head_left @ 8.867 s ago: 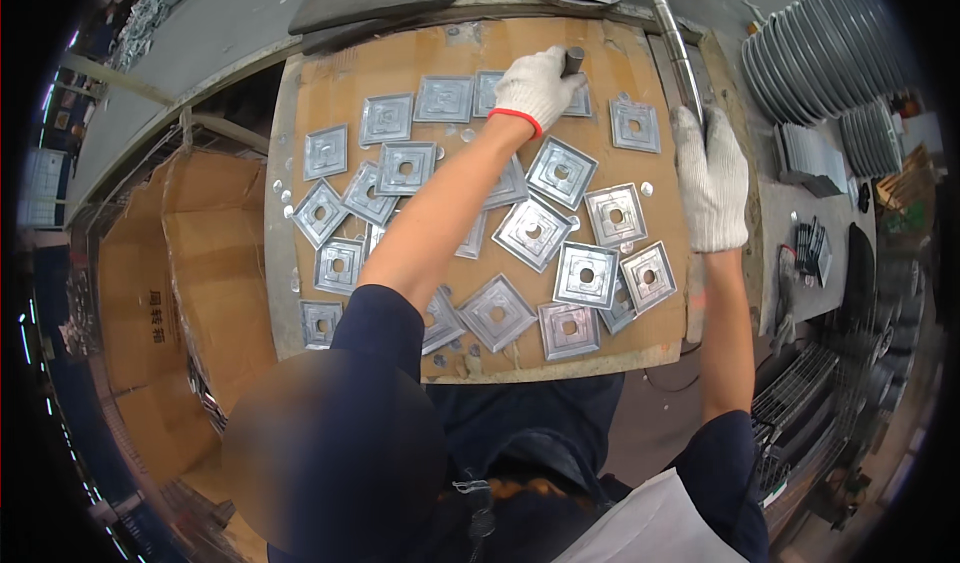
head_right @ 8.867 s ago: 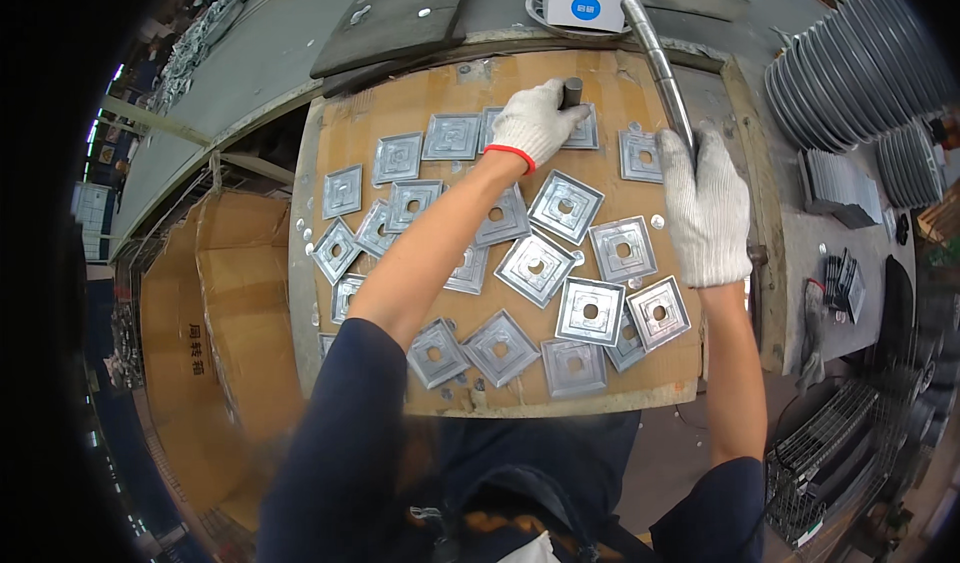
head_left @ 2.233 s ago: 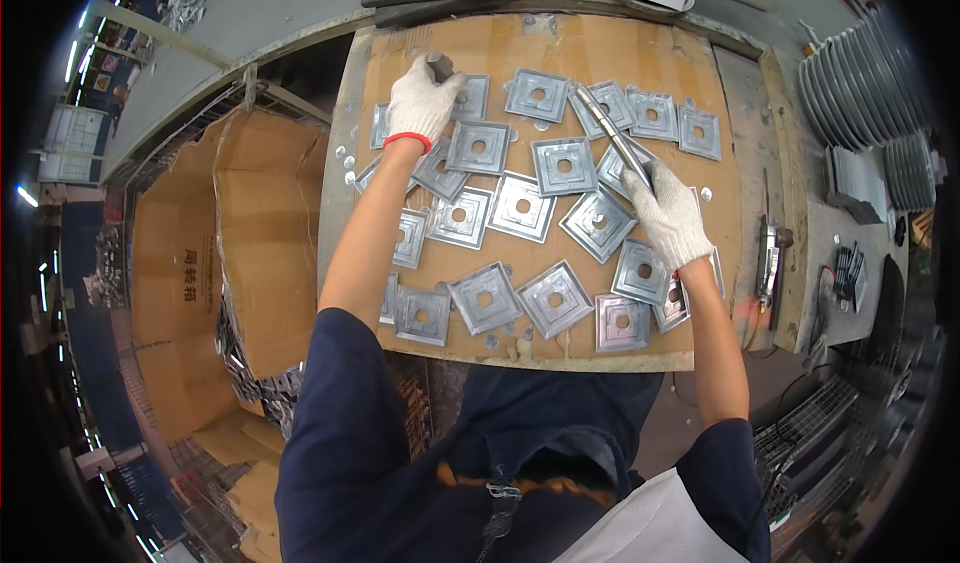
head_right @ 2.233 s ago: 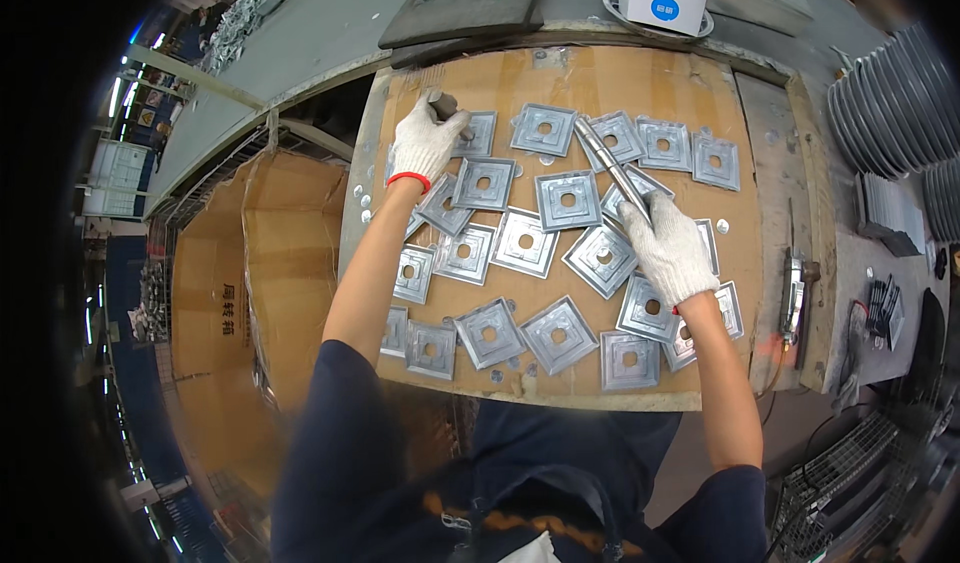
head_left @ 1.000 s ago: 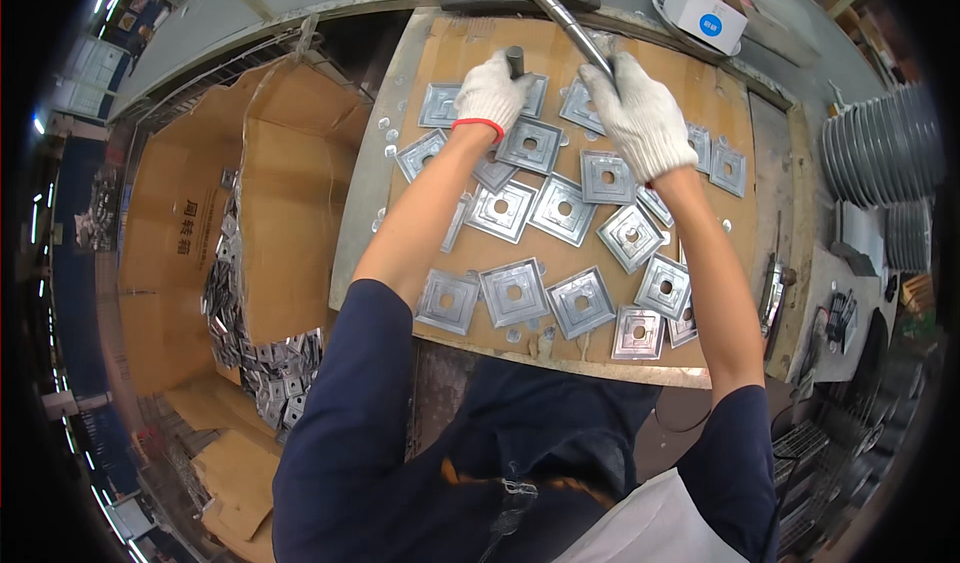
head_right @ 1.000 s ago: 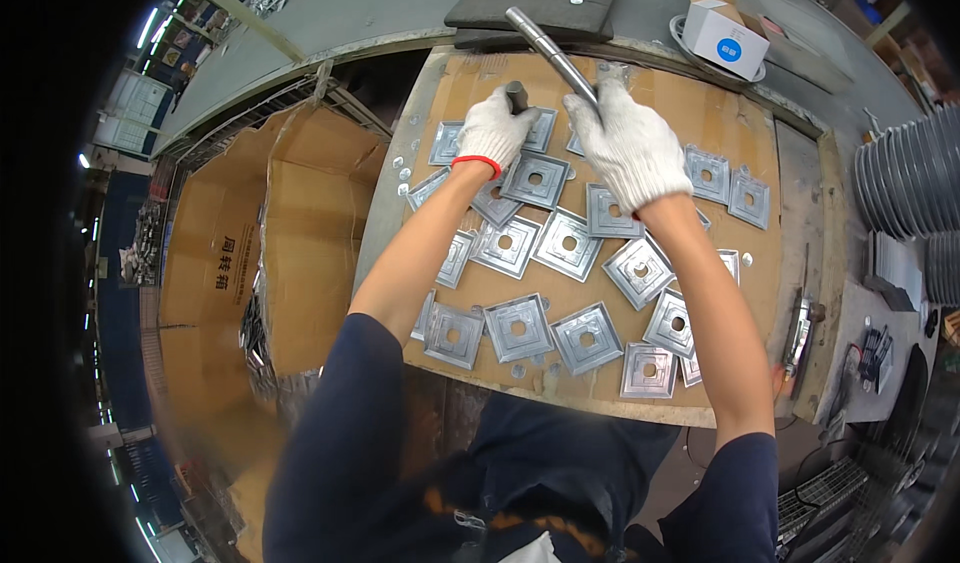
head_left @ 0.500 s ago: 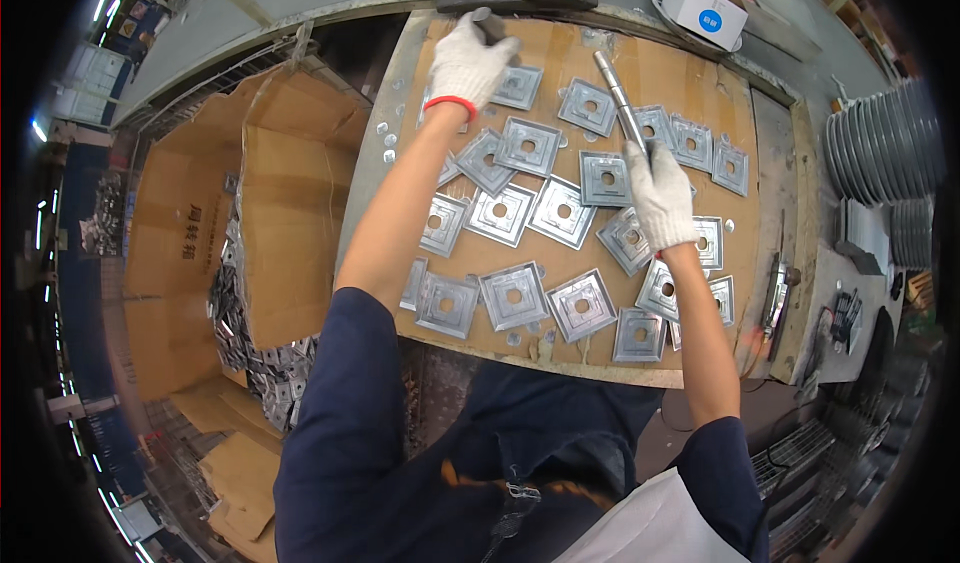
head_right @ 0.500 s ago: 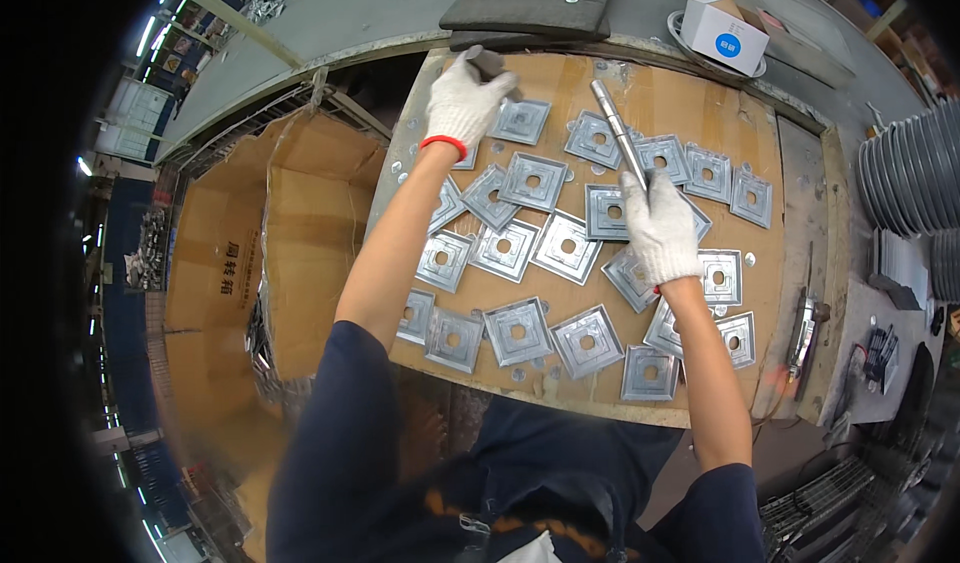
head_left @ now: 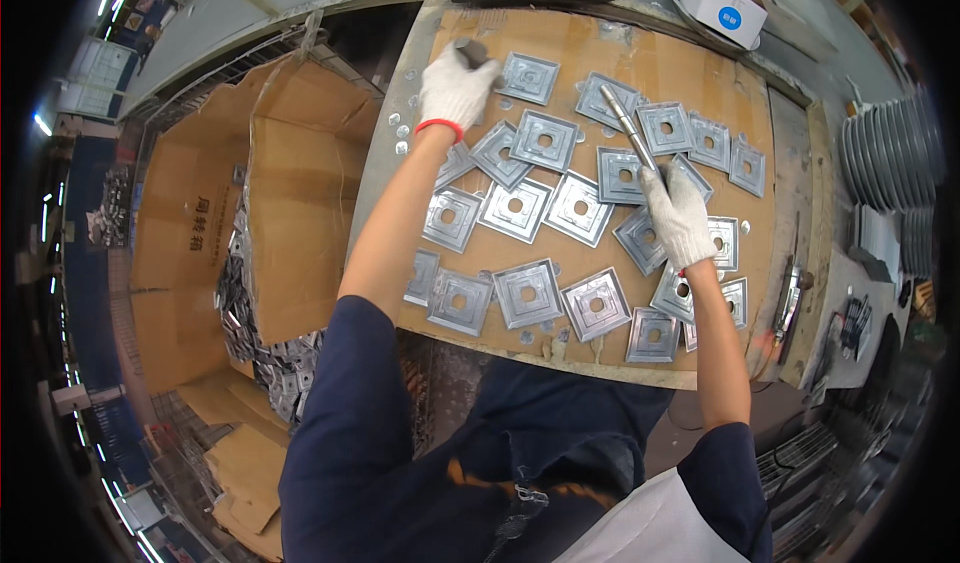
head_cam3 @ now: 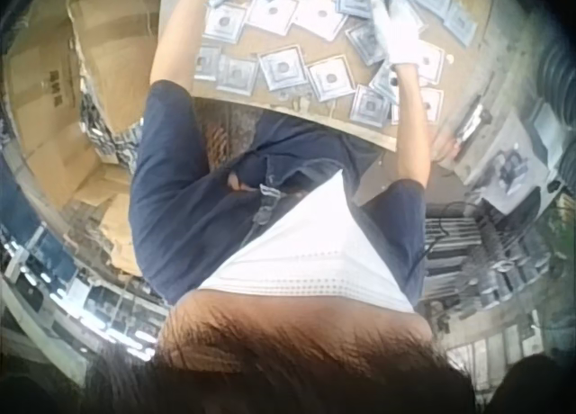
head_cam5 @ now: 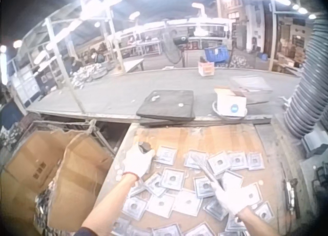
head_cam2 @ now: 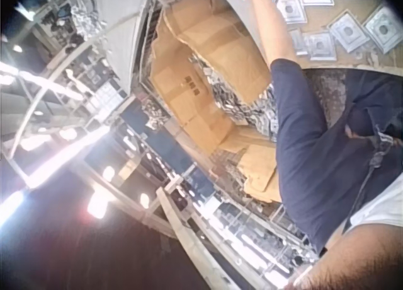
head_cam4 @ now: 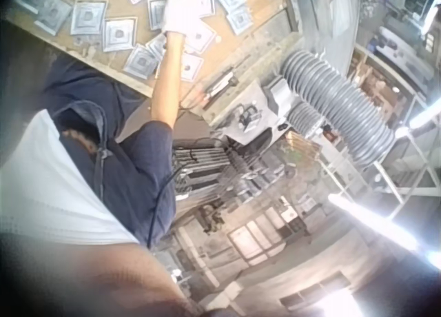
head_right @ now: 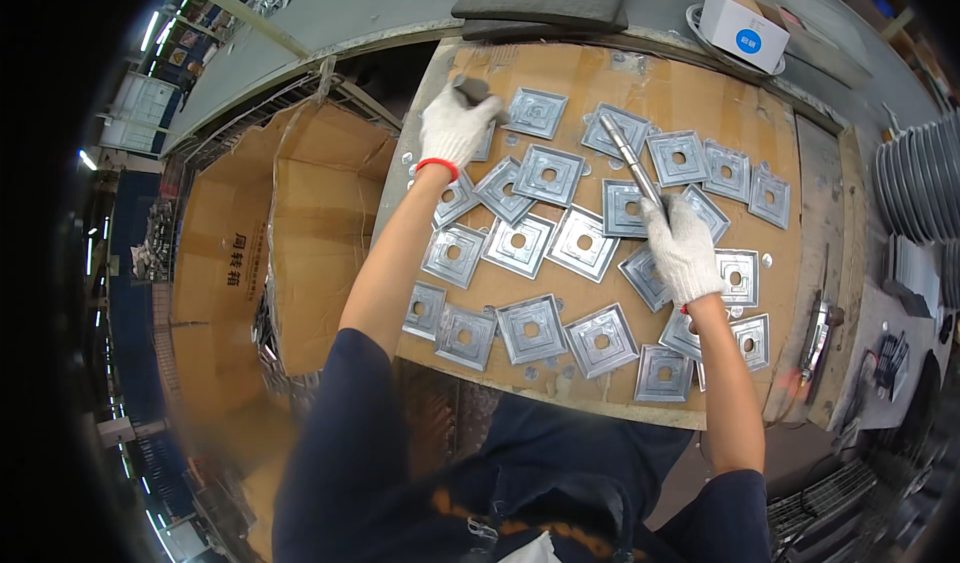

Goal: The recorder uses a hammer and a punch tool to flatten or indent small square metal plates on a workbench.

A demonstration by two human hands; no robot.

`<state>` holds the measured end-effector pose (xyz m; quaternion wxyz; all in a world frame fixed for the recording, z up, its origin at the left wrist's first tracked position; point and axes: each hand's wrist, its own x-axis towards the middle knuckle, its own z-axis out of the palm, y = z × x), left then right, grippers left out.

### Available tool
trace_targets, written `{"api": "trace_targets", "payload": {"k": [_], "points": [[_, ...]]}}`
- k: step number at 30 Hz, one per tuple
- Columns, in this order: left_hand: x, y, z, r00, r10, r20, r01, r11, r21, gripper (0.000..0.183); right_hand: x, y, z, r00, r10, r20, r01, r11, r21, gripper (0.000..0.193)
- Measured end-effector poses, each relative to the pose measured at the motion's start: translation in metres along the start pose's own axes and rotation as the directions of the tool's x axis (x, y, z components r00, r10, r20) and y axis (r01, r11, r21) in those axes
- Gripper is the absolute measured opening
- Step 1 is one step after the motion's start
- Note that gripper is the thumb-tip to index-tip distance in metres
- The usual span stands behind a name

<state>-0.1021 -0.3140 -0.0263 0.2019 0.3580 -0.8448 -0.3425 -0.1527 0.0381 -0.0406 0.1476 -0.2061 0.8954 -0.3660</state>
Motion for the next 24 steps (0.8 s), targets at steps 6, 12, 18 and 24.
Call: {"api": "trace_targets", "payload": {"k": [6,12,18,24], "points": [[0.016,0.007,0.039,0.980,0.141,0.138,-0.139,0.990,-0.022,0.048,0.000,-0.017,0.004,0.998,-0.052,0.035,0.051,0.998,0.025,0.055],[0.014,0.023,0.042,0.978,0.133,0.159,-0.145,0.987,0.063,0.045,-0.001,-0.015,-0.004,0.997,-0.006,0.078,0.005,1.000,0.016,0.056],[0.021,0.021,0.049,0.968,0.148,0.205,-0.166,0.984,0.071,0.047,0.001,-0.014,-0.003,0.994,0.034,0.103,-0.032,0.999,-0.017,0.058],[0.013,0.019,0.053,0.986,0.124,0.113,-0.140,0.980,0.142,0.044,0.010,-0.017,0.000,0.994,0.000,0.113,0.001,1.000,-0.012,0.056]]}}
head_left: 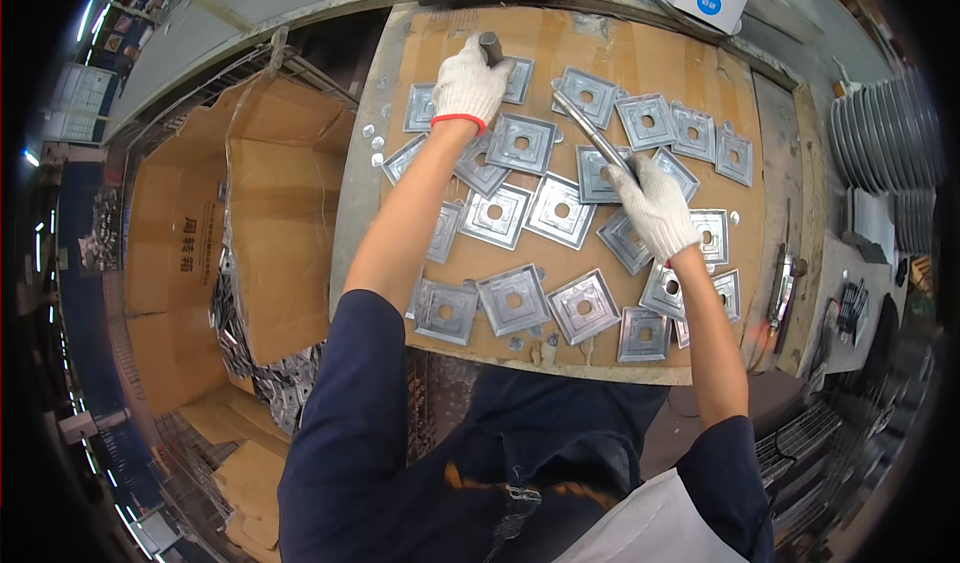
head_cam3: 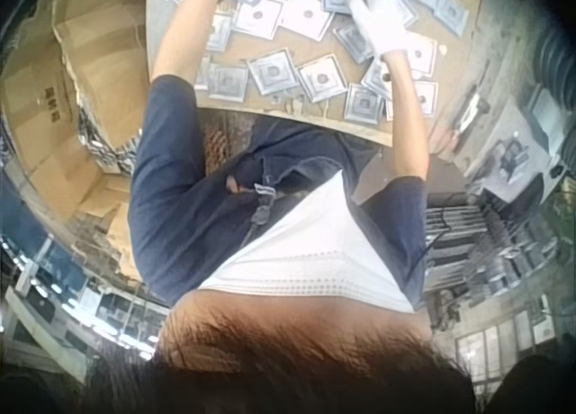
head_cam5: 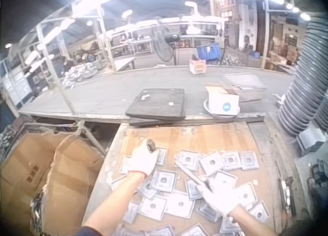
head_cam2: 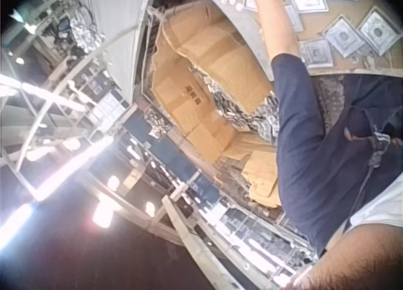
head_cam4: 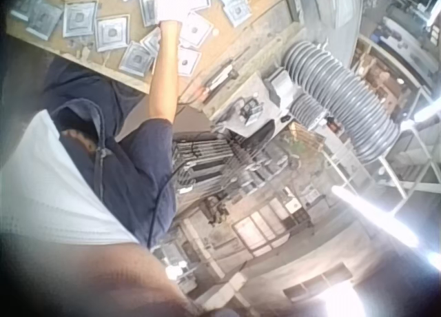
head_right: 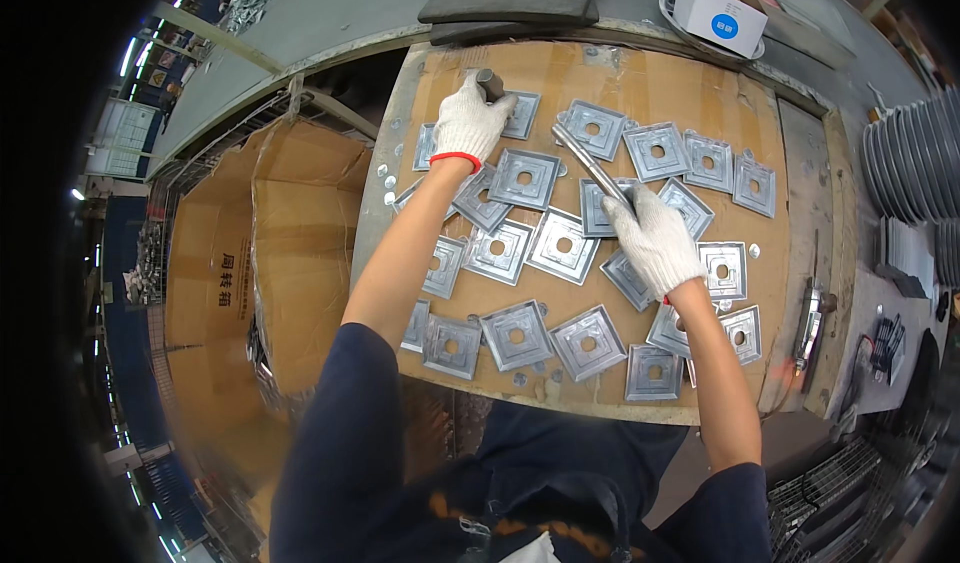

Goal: The recorder uses a hammer and a punch tool to flatten or indent small square metal plates on a workbench.

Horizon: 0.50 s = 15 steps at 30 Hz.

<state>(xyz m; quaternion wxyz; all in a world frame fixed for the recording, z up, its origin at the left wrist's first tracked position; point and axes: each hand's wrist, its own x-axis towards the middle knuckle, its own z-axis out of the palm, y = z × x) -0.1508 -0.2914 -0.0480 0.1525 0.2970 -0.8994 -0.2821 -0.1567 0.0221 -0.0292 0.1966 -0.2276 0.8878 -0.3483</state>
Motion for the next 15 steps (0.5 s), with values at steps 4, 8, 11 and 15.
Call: {"api": "trace_targets", "payload": {"k": [4,8,11,15], "points": [[0.001,0.005,0.000,0.998,-0.034,0.053,0.033,0.999,0.012,0.046,0.028,-0.038,-0.010,0.992,-0.116,-0.057,0.119,0.992,0.046,0.053],[0.001,0.008,-0.003,0.997,-0.051,0.061,0.049,0.998,0.026,0.045,0.055,-0.113,-0.015,0.842,-0.362,-0.401,0.433,0.896,0.100,0.048],[0.004,0.005,-0.006,0.995,-0.053,0.089,0.048,0.997,0.052,0.044,0.076,-0.145,-0.016,0.867,-0.359,-0.347,0.402,0.914,0.061,0.049],[0.004,0.019,0.006,0.993,-0.011,0.117,0.005,0.999,0.049,0.044,0.124,-0.101,-0.005,0.958,-0.286,0.035,0.269,0.845,-0.461,0.056]]}}
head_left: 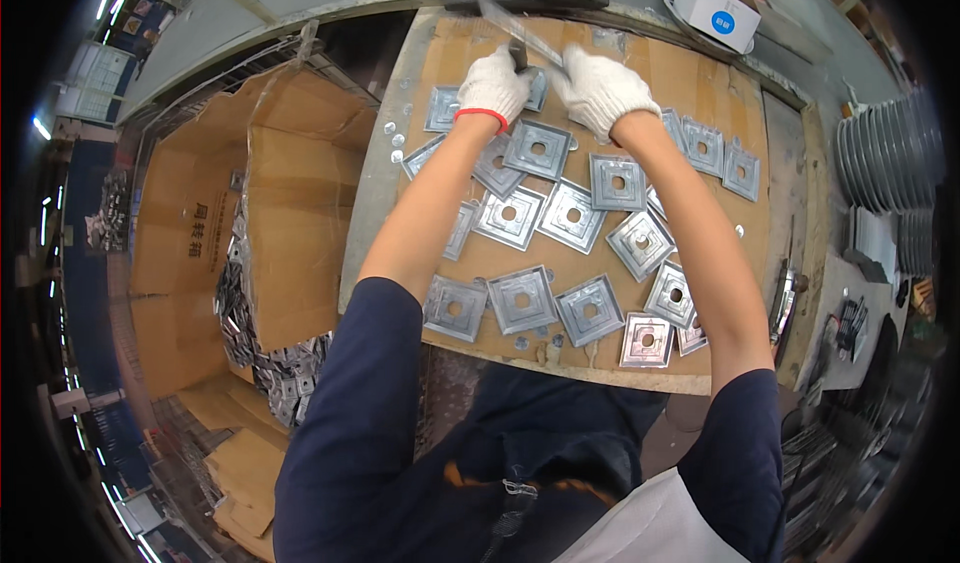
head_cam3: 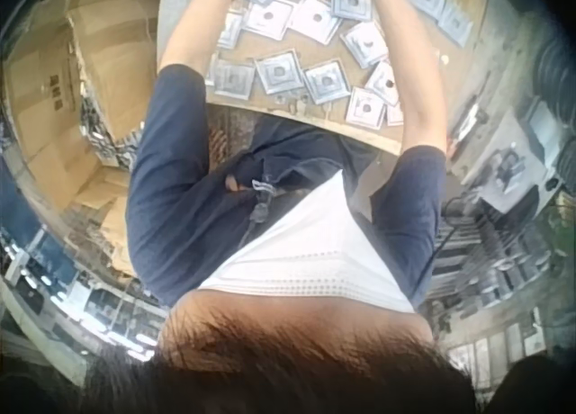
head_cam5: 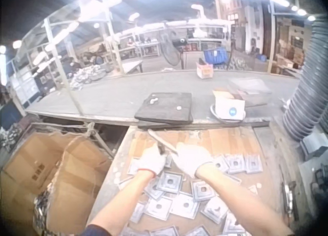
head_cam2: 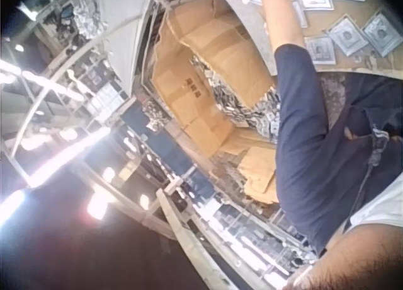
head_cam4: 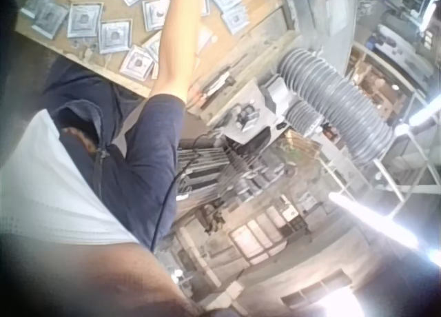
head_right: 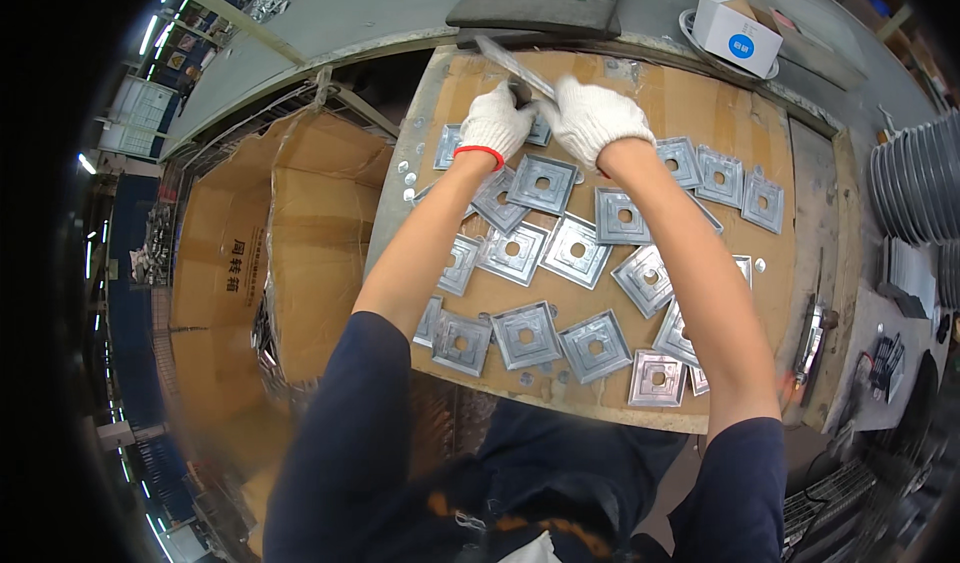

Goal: The recorder uses a hammer and a punch tool to flatten or indent small square metal plates on a workbench.

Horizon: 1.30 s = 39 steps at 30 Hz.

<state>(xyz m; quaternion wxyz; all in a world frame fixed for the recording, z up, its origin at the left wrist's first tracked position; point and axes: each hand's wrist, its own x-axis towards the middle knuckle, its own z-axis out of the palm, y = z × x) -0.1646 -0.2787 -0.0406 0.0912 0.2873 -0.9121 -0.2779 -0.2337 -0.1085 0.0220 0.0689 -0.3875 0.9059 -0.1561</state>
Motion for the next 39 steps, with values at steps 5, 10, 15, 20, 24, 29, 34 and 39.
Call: {"api": "trace_targets", "payload": {"k": [5,10,15,20,24,29,34,39], "points": [[-0.005,-0.007,-0.014,1.000,-0.031,-0.002,0.031,1.000,-0.007,0.044,-0.015,-0.010,-0.026,0.998,0.055,-0.028,-0.053,0.995,0.081,0.055],[-0.001,-0.017,-0.019,0.999,-0.031,-0.032,0.028,0.995,-0.093,0.047,-0.066,-0.005,-0.011,0.981,0.150,-0.122,-0.104,0.941,0.322,0.052],[-0.001,0.013,-0.026,0.992,0.072,-0.107,-0.086,0.989,-0.125,0.048,-0.089,0.045,0.054,0.980,0.181,0.085,-0.185,0.982,0.043,0.048],[-0.002,-0.005,-0.032,0.993,0.082,-0.091,-0.092,0.988,-0.120,0.049,-0.081,0.017,0.033,0.984,0.174,-0.029,-0.164,0.964,0.208,0.048],[-0.006,0.014,-0.040,0.990,0.132,0.042,-0.131,0.991,-0.011,0.050,-0.035,0.009,0.009,0.985,0.172,0.016,-0.173,0.978,0.120,0.047],[0.002,0.005,-0.042,0.986,0.164,0.010,-0.164,0.986,-0.009,0.048,-0.007,0.010,-0.002,0.987,0.121,0.108,-0.123,0.992,0.017,0.048],[0.001,-0.032,-0.063,0.996,0.027,-0.086,-0.039,0.990,-0.137,0.046,-0.044,0.013,-0.007,0.972,0.205,0.114,-0.220,0.966,0.134,0.056],[-0.019,-0.072,-0.073,0.980,-0.105,-0.172,0.082,0.988,-0.134,0.051,-0.068,0.039,0.017,0.975,0.194,0.111,-0.207,0.971,0.123,0.058]]}}
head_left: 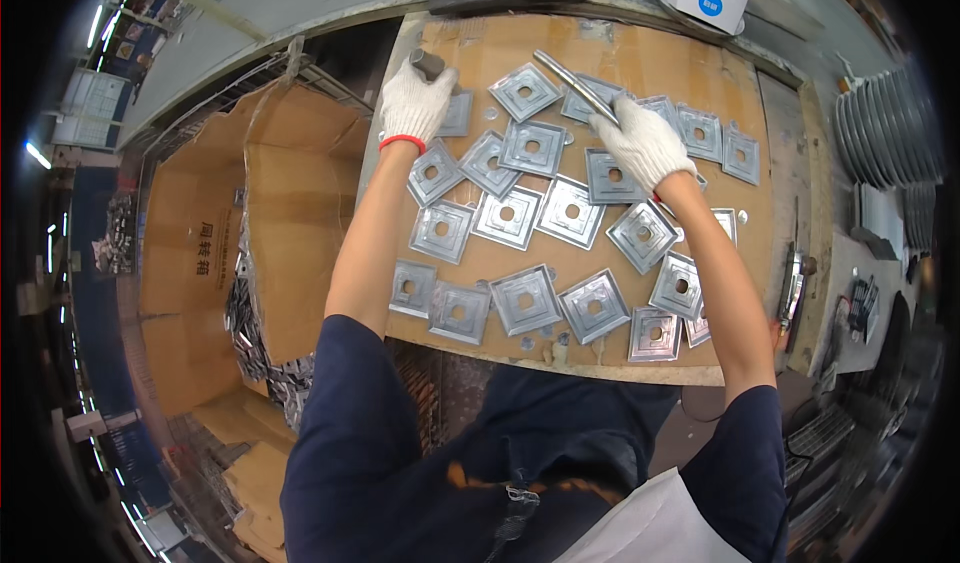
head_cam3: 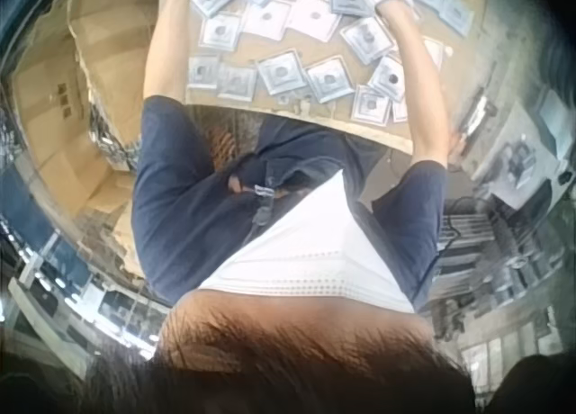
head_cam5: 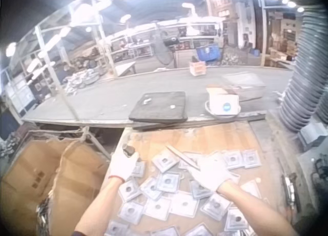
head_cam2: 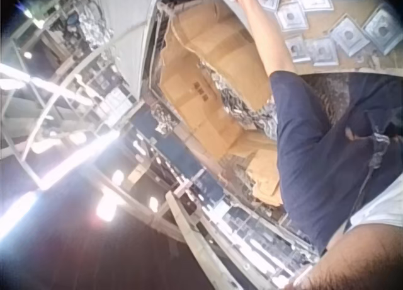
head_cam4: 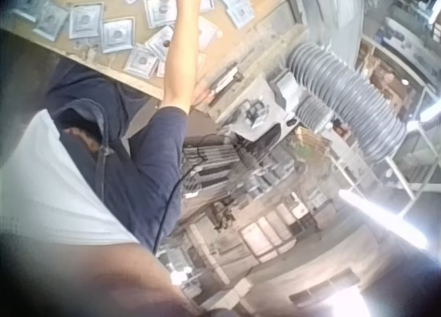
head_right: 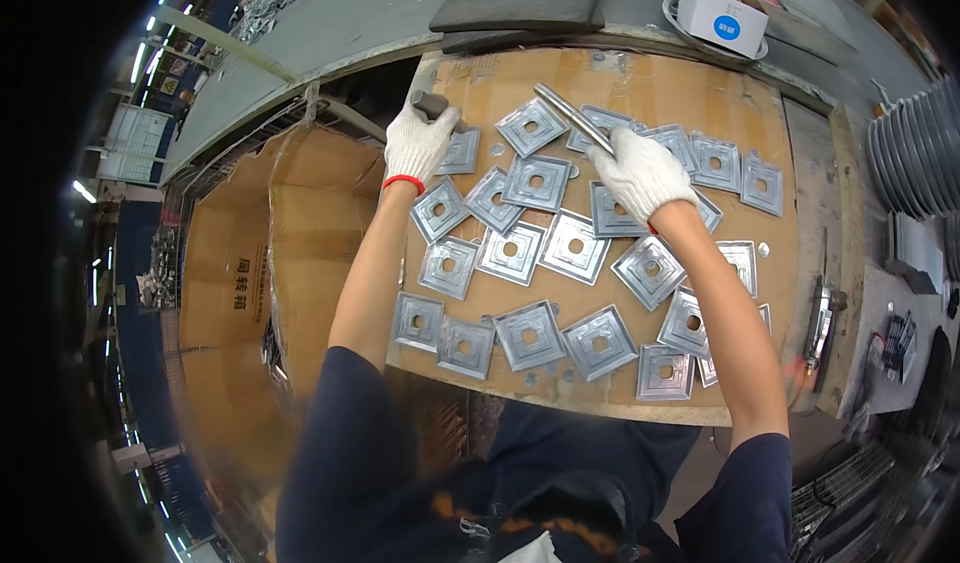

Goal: The recorder uses a hammer and a punch tool to flatten or indent small square metal plates on a workbench.

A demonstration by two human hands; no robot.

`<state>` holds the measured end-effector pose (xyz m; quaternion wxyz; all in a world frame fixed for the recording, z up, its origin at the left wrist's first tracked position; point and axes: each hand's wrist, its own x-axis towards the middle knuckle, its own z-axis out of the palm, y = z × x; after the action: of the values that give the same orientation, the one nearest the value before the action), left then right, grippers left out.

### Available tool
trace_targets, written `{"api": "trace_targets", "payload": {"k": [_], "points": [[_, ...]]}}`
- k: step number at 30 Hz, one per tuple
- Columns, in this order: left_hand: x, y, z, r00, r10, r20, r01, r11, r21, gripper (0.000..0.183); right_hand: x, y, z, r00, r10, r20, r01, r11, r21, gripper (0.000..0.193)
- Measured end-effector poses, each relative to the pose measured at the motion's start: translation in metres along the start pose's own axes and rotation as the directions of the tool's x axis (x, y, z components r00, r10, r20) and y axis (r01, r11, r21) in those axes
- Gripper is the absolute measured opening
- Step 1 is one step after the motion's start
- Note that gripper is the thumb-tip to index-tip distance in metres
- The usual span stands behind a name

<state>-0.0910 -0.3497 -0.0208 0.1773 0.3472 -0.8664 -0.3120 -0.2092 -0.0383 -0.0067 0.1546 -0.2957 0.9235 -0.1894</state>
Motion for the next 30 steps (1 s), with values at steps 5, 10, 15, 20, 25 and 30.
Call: {"api": "trace_targets", "payload": {"k": [5,10,15,20,25,30], "points": [[-0.011,-0.031,0.007,0.997,-0.068,0.039,0.064,0.992,0.105,0.059,-0.004,0.003,0.012,0.996,0.026,0.080,-0.032,0.997,0.071,0.057],[-0.021,-0.033,0.008,0.999,-0.028,-0.032,0.031,0.995,0.091,0.047,-0.010,-0.012,0.003,0.995,0.002,0.103,-0.008,0.998,0.061,0.057],[-0.019,-0.029,0.006,1.000,-0.001,-0.020,0.003,0.990,0.139,0.049,-0.011,-0.018,-0.001,0.998,-0.029,0.058,0.022,0.993,0.112,0.057],[-0.023,-0.029,0.003,0.998,0.065,0.002,-0.064,0.987,0.150,0.051,-0.008,-0.032,-0.006,0.996,-0.068,0.058,0.062,0.993,0.099,0.058],[-0.033,-0.012,0.002,0.994,-0.108,-0.026,0.110,0.988,0.108,0.054,-0.003,-0.056,-0.011,0.983,-0.181,0.014,0.179,0.978,0.103,0.060],[-0.020,-0.041,0.004,0.999,0.044,-0.021,-0.041,0.993,0.114,0.054,0.000,-0.093,-0.019,0.968,-0.250,0.012,0.246,0.960,0.135,0.060]]}}
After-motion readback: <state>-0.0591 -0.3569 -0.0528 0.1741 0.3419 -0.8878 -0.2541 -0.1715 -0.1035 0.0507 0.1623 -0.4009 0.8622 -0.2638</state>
